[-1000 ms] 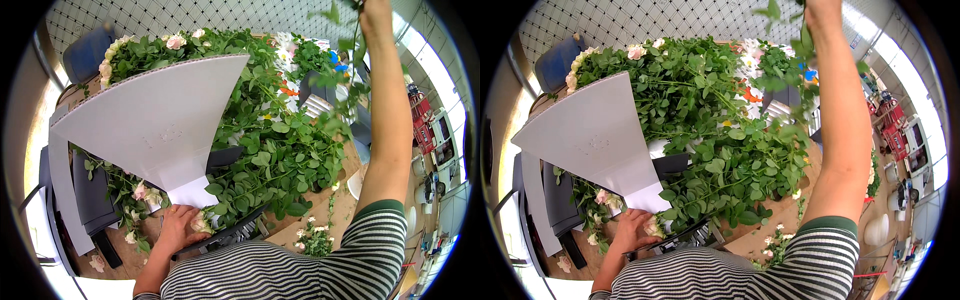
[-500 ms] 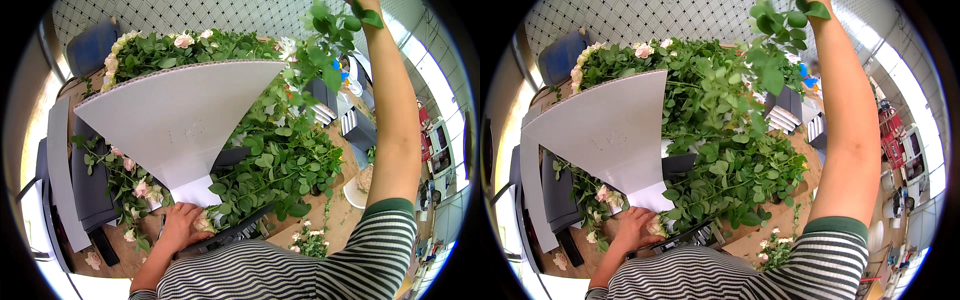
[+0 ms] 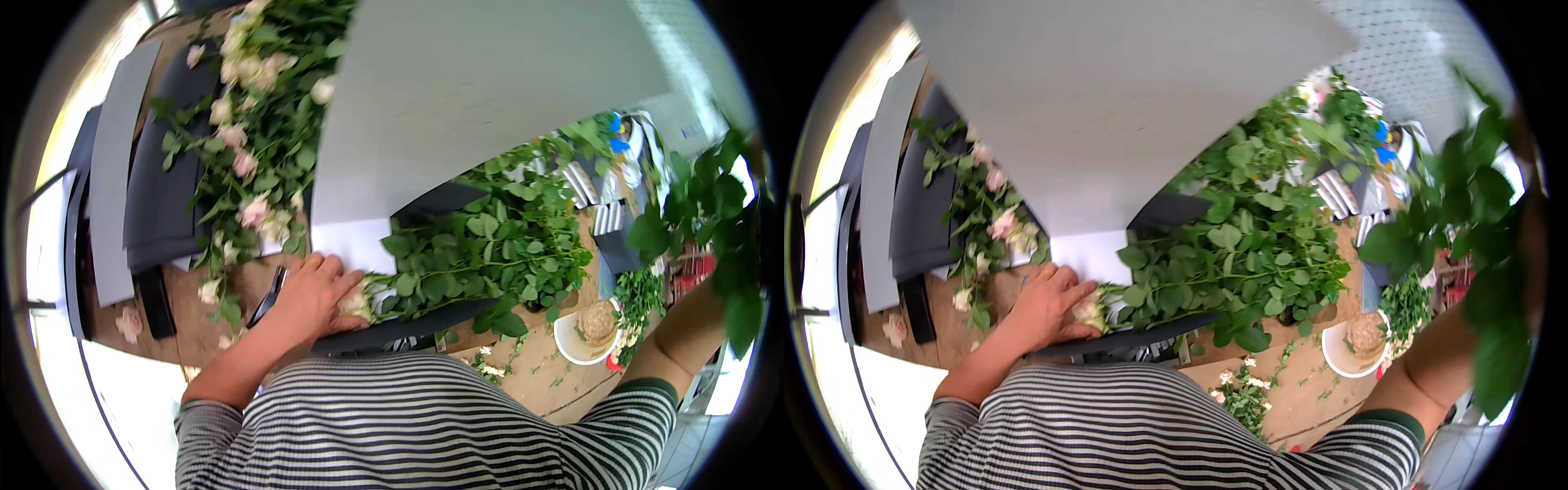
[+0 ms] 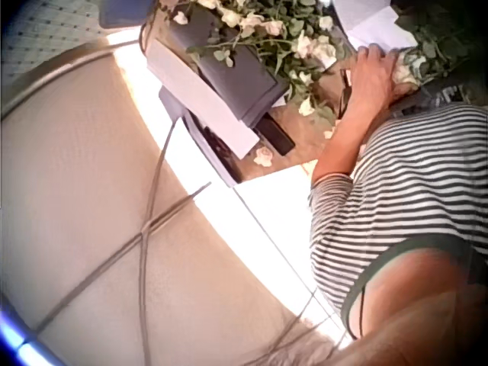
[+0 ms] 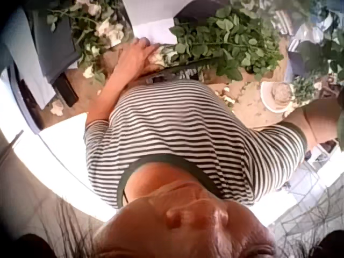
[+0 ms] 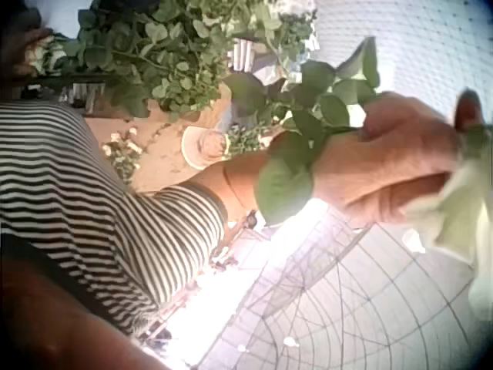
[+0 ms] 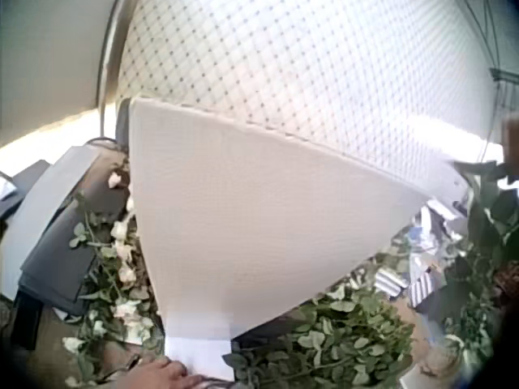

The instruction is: The person arranges light-colored roses and greenery into a black rectangular frame, folding white and black paper around the stems and securing them with a stapler. The person repeatedly picks up flowers, positions them within the frame, and staples the paper to hold the arrangement in place.

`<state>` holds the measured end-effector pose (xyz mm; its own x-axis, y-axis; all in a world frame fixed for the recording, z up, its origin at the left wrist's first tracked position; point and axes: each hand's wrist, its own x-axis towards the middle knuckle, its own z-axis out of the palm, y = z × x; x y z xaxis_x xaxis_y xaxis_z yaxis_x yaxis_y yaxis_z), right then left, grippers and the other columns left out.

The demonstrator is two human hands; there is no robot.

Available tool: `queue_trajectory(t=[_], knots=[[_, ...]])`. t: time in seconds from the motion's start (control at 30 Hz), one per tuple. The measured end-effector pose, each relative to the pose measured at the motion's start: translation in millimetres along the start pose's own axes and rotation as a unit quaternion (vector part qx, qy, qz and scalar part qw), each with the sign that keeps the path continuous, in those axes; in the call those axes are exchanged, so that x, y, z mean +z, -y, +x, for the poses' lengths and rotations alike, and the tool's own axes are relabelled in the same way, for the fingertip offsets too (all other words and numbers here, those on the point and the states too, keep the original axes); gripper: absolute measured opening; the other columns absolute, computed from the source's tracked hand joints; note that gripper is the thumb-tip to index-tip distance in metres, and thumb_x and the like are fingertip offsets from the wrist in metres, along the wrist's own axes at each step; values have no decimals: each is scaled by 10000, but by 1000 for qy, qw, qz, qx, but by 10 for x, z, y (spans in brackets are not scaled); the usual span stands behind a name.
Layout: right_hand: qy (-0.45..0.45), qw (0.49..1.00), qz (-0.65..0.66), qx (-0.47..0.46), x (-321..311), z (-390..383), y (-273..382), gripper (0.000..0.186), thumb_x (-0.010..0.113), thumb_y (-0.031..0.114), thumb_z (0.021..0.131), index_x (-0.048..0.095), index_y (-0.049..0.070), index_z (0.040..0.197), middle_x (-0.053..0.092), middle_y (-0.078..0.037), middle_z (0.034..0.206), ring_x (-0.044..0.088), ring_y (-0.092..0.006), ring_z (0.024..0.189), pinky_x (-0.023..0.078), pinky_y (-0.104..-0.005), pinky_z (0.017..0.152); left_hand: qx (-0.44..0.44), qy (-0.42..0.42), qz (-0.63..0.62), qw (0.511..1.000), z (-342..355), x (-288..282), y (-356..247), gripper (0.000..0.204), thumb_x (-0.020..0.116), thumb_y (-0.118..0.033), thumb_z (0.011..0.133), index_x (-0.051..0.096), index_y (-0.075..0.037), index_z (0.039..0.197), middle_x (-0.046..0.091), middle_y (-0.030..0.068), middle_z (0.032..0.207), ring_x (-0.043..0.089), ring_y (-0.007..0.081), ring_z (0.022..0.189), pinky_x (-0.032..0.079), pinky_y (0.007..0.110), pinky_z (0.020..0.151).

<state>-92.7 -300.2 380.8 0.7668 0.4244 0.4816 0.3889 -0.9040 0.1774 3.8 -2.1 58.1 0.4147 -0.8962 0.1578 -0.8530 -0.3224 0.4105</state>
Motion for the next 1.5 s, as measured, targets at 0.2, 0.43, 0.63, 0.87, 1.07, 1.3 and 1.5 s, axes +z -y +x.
queue_trajectory(t=[0.2, 0.43, 0.63, 0.87, 1.07, 1.3, 1.5], knots=[[279, 906, 307, 81, 2380, -513, 803, 116, 561, 196, 894, 587, 117, 974, 633, -92, 743, 613, -313, 655, 476, -403, 568, -43, 0, 2, 999, -198, 118, 39, 666, 686, -561, 691, 587, -151, 1207, 582, 53, 741, 599, 253, 714, 449, 374, 654], [201, 951, 234, 24, 3245, -876, 997, 84, 598, 198, 852, 579, 136, 906, 599, -40, 659, 606, -264, 583, 467, -370, 504, -70, 24, -73, 995, -229, 202, 23, 679, 697, -538, 704, 561, -138, 1236, 607, 53, 671, 609, 267, 607, 455, 376, 585], [176, 968, 178, -19, 3291, -964, 1089, 101, 617, 166, 771, 572, 157, 861, 491, 5, 594, 572, -190, 522, 441, -323, 476, -77, -17, -152, 985, -233, 154, 91, 645, 728, -481, 710, 572, -133, 1231, 632, 66, 853, 599, 255, 620, 461, 372, 564], [176, 968, 177, -19, 3313, -1015, 1067, 157, 643, 210, 755, 570, 152, 882, 501, 17, 640, 577, -182, 558, 459, -330, 539, -21, -22, -69, 997, 22, 26, -6, 676, 806, -454, 600, 618, -95, 1140, 519, 118, 1314, 638, 244, 660, 517, 332, 583], [138, 820, 539, 137, 2415, -597, 327, 113, 602, 126, 862, 657, 52, 929, 626, -78, 738, 625, -178, 645, 495, -287, 593, -23, 18, 0, 1000, 5, 58, -62, 693, 802, -488, 594, 624, -74, 1121, 513, 150, 1309, 639, 251, 634, 524, 339, 565], [339, 826, -1, 449, 2676, -1671, -605, 332, 632, 310, 833, 621, 26, 1004, 647, -200, 983, 612, -371, 962, 500, -464, 827, -8, 21, -17, 1000, 26, 87, -48, 703, 812, -481, 604, 607, -76, 1142, 492, 161, 1335, 675, 261, 711, 544, 351, 582], [177, 812, 175, 528, 2608, -1968, -695, 320, 615, 90, 817, 571, 51, 1132, 643, -130, 938, 633, -260, 824, 508, -362, 740, -17, 30, 4, 999, -1, 73, -49, 689, 786, -499, 636, 604, -68, 1142, 482, 143, 1345, 671, 259, 706, 540, 359, 580]])
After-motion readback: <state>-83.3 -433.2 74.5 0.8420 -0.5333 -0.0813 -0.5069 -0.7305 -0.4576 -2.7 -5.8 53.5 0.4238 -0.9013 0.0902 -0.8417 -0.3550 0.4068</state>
